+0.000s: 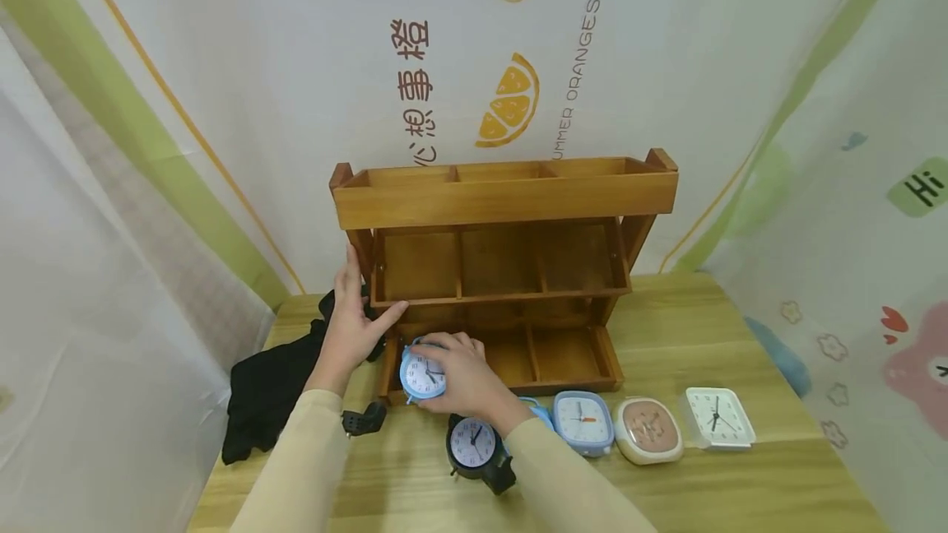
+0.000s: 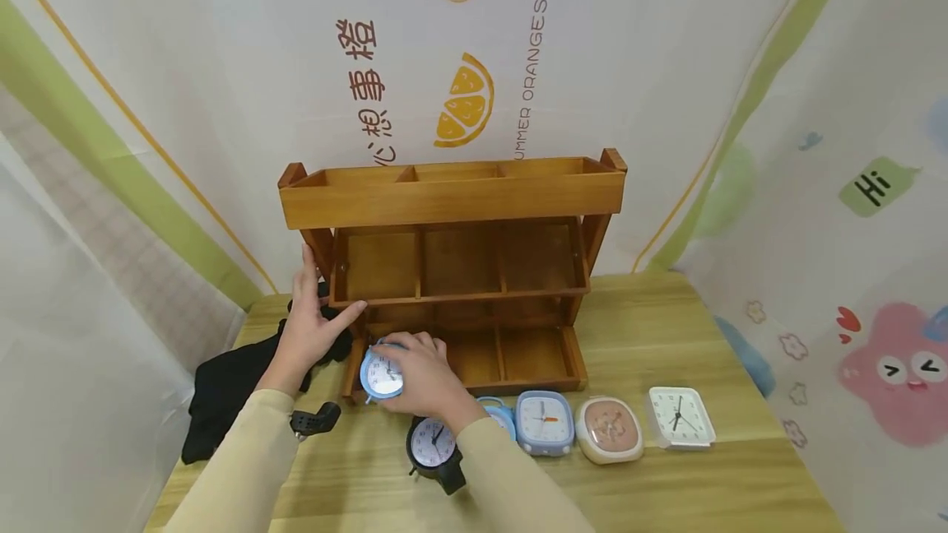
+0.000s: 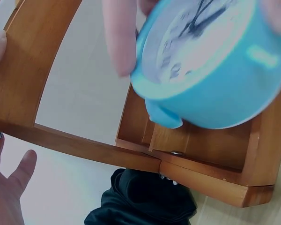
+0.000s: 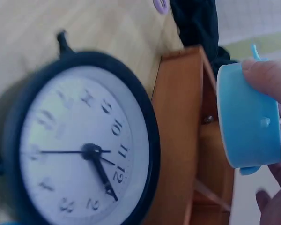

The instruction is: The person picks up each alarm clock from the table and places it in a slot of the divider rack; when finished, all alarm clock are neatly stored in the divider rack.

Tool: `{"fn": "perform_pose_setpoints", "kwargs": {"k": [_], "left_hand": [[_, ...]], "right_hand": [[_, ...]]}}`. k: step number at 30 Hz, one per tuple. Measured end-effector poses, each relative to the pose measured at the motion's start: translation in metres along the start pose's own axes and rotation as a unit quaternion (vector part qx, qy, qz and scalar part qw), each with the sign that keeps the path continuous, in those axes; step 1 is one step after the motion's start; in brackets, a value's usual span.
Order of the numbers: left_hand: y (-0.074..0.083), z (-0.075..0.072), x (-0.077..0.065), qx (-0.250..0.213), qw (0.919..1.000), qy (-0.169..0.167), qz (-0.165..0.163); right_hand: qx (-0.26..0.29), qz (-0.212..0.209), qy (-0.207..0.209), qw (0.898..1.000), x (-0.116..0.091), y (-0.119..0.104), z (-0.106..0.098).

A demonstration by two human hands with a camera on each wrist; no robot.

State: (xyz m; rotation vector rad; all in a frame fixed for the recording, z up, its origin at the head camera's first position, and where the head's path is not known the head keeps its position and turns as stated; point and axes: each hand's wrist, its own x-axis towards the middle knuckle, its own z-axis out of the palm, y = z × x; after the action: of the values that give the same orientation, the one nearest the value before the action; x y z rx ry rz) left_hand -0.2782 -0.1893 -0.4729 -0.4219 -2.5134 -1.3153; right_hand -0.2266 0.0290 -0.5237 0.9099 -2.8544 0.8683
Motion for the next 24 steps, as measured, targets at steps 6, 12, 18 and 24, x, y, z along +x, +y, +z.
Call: {"fn": "perform_pose_setpoints", "kwargs": {"k": [6,12,18,24], "left_hand": [[0.002,0.004,0.000,-0.011,0.9999,-0.005,-0.003],[0.003,0.004,0.001,-0.012,0.9999,-0.002,-0.002],[0.002,0.003,0.001,-0.014,0.9999,0.000,-0.004],[0.000,0.001,0.001,-0.010,0.9999,0.007,-0.004]], "right_hand": [[0.057,0.003,-0.024,0.998,0.020,0.025,0.011],[0.078,0.018,-0.034,0.996,0.032,0.037,0.017],[0.073,0.050,-0.062,0.994,0.036,0.041,0.022],[0.063,0.065,-0.071,0.993,0.035,0.044,0.029]]}}
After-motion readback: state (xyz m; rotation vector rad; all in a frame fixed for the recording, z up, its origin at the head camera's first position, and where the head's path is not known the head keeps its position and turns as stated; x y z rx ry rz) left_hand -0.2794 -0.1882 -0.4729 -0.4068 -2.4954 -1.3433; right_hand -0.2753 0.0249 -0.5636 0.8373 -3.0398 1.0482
